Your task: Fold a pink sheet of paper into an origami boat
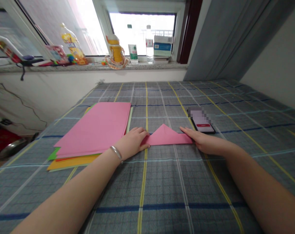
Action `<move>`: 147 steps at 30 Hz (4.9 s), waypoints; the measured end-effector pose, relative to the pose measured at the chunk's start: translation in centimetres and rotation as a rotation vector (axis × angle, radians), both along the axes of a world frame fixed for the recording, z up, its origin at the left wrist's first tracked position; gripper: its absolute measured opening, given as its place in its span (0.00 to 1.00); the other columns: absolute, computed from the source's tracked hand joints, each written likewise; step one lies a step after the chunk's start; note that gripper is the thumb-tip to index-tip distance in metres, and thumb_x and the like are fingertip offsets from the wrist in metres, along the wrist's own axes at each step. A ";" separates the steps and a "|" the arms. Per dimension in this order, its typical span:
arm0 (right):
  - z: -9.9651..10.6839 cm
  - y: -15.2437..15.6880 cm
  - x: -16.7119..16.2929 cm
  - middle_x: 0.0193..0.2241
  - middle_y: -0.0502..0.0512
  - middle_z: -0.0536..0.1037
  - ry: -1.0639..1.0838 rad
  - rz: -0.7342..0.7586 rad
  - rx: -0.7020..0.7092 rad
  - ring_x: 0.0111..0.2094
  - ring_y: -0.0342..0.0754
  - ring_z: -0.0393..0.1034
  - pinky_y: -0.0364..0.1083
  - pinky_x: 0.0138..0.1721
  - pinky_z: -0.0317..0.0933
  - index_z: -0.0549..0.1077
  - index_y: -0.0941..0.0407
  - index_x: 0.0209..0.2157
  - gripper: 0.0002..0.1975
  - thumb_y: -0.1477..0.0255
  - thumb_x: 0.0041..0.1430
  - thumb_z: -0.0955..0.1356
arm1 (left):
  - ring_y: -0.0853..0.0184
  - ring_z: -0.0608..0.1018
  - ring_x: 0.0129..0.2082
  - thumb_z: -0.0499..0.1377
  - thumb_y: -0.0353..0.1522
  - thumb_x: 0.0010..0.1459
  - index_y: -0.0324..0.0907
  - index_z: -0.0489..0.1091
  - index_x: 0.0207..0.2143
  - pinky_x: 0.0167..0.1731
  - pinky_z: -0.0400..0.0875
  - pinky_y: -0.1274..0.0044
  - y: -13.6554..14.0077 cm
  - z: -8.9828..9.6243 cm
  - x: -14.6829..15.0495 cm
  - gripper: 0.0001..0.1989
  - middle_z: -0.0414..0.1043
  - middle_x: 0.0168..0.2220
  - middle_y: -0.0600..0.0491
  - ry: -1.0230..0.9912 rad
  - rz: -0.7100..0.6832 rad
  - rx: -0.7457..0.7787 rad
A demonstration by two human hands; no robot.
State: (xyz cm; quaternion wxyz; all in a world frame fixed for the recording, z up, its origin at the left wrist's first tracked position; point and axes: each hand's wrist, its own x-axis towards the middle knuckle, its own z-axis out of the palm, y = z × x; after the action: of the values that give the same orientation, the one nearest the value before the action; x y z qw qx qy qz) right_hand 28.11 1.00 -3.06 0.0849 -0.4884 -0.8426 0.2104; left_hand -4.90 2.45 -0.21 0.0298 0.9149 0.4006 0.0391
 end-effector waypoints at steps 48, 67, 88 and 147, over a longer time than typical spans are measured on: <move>0.4 0.2 -4.2 0.42 0.58 0.72 0.002 -0.209 0.520 0.44 0.52 0.66 0.50 0.44 0.62 0.71 0.56 0.39 0.13 0.82 0.53 0.62 | 0.60 0.72 0.43 0.52 0.47 0.60 0.41 0.68 0.49 0.45 0.66 0.70 -2.2 0.2 1.9 0.23 0.68 0.42 0.47 -0.097 0.010 -0.081; 2.0 -0.9 -4.9 0.37 0.55 0.76 0.072 0.056 0.444 0.41 0.50 0.68 0.51 0.45 0.59 0.73 0.55 0.36 0.06 0.69 0.58 0.66 | 0.64 0.76 0.33 0.55 0.31 0.55 0.42 0.71 0.41 0.31 0.65 0.77 -1.5 -0.1 2.0 0.11 0.75 0.34 0.52 -0.237 0.267 -0.261; 1.1 -2.3 -8.1 0.43 0.54 0.77 -0.016 0.346 0.562 0.43 0.51 0.68 0.51 0.46 0.61 0.74 0.53 0.43 0.10 0.71 0.62 0.64 | 0.70 0.74 0.22 0.56 0.37 0.54 0.41 0.68 0.47 0.22 0.64 0.81 -0.3 -2.1 2.1 0.18 0.71 0.22 0.58 -0.618 0.268 -0.685; -0.3 -1.3 -8.7 0.33 0.55 0.74 0.149 0.189 0.437 0.36 0.47 0.67 0.46 0.38 0.62 0.73 0.57 0.31 0.05 0.77 0.58 0.65 | 0.62 0.68 0.46 0.49 0.33 0.65 0.45 0.71 0.41 0.44 0.67 0.70 -2.1 -1.3 3.1 0.11 0.67 0.47 0.52 -0.037 -0.454 0.376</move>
State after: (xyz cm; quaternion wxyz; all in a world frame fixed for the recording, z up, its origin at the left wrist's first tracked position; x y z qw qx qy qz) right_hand 19.45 -0.26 -3.35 0.2303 -0.3607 -0.9014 0.0655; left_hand -1.79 0.31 -1.50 -0.1250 0.9697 0.1709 0.1218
